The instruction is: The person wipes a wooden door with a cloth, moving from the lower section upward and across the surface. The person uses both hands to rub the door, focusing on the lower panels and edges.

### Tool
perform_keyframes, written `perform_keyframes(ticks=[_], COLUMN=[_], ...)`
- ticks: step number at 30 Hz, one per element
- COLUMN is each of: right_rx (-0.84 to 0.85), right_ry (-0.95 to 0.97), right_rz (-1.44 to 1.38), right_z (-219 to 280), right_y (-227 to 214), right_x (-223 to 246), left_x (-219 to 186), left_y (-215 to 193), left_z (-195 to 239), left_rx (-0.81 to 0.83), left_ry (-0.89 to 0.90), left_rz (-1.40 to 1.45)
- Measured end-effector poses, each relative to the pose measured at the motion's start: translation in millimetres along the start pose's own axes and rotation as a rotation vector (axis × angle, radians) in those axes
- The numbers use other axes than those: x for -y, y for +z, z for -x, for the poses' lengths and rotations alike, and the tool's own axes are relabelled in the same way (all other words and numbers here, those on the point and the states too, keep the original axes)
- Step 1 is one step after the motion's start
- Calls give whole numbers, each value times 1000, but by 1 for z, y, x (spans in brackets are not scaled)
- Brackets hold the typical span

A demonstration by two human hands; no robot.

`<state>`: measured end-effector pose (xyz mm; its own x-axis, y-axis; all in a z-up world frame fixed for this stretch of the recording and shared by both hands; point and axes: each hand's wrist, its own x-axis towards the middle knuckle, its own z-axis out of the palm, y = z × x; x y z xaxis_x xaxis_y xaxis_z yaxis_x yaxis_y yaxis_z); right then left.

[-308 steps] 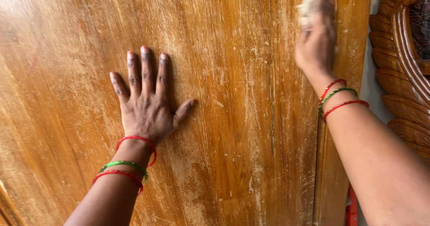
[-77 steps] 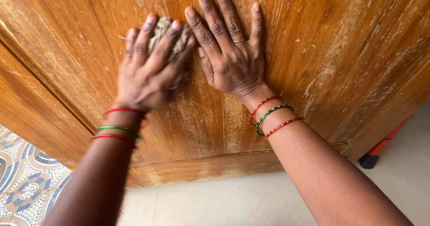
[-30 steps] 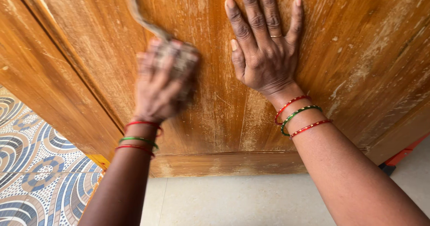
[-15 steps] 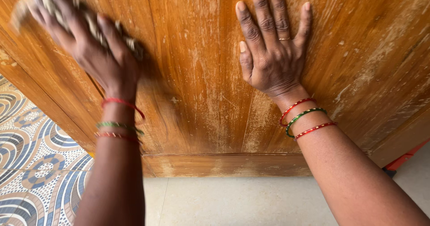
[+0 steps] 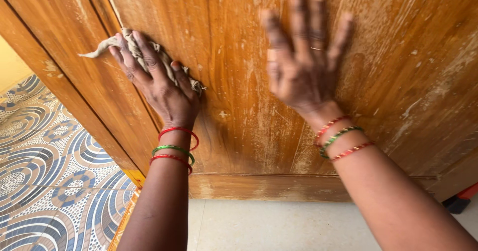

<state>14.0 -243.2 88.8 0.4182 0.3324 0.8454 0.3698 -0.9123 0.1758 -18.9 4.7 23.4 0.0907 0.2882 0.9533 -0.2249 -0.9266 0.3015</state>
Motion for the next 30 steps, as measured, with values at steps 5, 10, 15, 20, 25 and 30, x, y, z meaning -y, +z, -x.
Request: perform_keyframes(ticks=[5,10,15,20,25,30], right_rx=[-201,-105,-47,-96,-77,-148], right_ry=[-271,-288,-273,-277,-273,-304], right_rz=[-88,-143,-219,-173,-180,-140], right_z=[-14,-14,-15,-8,-4,-5], right_y=[7,-2,-5,-1,3,4], right_x=[52,58,62,65,66,67], left_x=[7,36,54,45,53,71], left_y=[-3,-6,-4,-13,-34,-23], left_z=[4,-3,21,84,111,51], left_rx=[40,98,27,55,180,78], left_ry=[36,28,-33,-160,-110,-33], left_rz=[15,103,153,128,101,111])
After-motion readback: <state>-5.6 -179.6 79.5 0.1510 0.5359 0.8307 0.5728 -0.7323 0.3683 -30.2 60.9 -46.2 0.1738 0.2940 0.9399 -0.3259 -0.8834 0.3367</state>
